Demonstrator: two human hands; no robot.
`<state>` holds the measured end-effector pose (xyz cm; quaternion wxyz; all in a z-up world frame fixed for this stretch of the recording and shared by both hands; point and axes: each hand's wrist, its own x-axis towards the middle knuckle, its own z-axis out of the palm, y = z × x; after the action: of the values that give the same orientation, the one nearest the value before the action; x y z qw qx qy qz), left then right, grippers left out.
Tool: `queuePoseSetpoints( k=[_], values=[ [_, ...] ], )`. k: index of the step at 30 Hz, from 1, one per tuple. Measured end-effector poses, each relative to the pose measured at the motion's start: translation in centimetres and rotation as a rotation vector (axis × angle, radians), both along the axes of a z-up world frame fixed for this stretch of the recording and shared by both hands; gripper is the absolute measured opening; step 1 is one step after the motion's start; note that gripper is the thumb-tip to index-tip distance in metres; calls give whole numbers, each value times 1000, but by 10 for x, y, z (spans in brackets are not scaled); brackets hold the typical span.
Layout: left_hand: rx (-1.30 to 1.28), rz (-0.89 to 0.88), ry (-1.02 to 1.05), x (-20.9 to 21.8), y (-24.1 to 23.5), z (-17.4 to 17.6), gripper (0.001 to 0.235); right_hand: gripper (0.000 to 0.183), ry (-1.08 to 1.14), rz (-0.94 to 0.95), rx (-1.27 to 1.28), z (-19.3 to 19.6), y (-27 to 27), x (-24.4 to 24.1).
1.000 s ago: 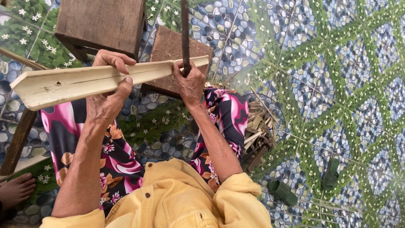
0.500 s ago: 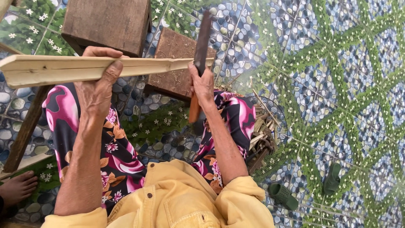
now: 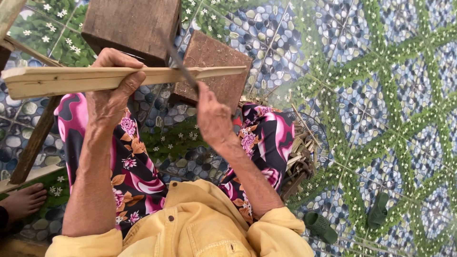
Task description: The person uses a knife to shave and shape a long piece of bamboo, repeatedly rotating it to smooth the surface. The person works over a wooden block placed on the floor.
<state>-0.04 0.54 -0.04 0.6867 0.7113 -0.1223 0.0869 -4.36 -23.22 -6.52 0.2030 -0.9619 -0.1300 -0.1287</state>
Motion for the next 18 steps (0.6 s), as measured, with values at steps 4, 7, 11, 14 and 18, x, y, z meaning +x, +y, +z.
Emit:
queuePoseSetpoints(
  k=[4, 7, 11, 14, 18],
  values=[
    [-54, -78, 24, 1, 1, -8, 13, 34, 157, -38, -110, 16, -12, 1],
    [-61, -119, 4, 0, -2, 1, 13, 34, 124, -56, -124, 16, -10, 0],
    [-59, -89, 31, 0, -3, 2, 12, 30, 232, -110, -88, -1, -25, 8],
    [-4, -113, -38, -2, -5, 8, 12, 38, 106, -60, -94, 22, -1, -3],
    [-73, -178, -16, 0, 4, -22, 13, 20, 181, -149, -271, 20, -14, -2]
  ],
)
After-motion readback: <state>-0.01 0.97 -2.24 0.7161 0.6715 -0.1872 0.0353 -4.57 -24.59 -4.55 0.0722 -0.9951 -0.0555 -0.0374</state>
